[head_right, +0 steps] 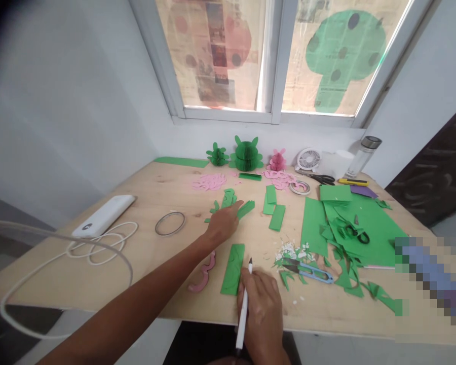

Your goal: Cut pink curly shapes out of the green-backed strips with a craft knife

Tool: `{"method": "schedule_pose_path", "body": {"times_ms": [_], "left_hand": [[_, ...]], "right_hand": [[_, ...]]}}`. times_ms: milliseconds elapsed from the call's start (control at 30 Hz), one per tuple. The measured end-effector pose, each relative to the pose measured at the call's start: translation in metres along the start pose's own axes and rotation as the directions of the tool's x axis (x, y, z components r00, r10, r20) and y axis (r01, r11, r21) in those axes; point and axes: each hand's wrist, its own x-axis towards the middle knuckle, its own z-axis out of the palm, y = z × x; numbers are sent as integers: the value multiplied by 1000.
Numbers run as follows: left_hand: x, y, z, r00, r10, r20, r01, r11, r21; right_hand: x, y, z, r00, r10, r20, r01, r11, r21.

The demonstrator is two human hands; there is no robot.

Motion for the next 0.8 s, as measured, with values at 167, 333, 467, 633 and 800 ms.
{"method": "schedule_pose_path", "body": {"times_ms": [167,333,467,633,800], "left_hand": [[-8,11,2,998,58,8,-58,998,-5],[-8,-2,-7,998,60,0,-60,998,-22],[-6,-42,-17,998,56,23,-56,998,12],[-12,-76,-14,986,130,108,-135,990,45],[-8,-81,-6,981,148,126,-157,985,70]], "right_hand": [[1,-1,-1,1000,-1,-9,1,1000,15],[2,-2,-2,1000,8,-7,-8,1000,23],[1,-3,-2,1000,22,4,-22,999,39],[1,-2,-1,999,22,25,-24,998,58],[2,-5,-2,999,35,8,-36,998,51]]}}
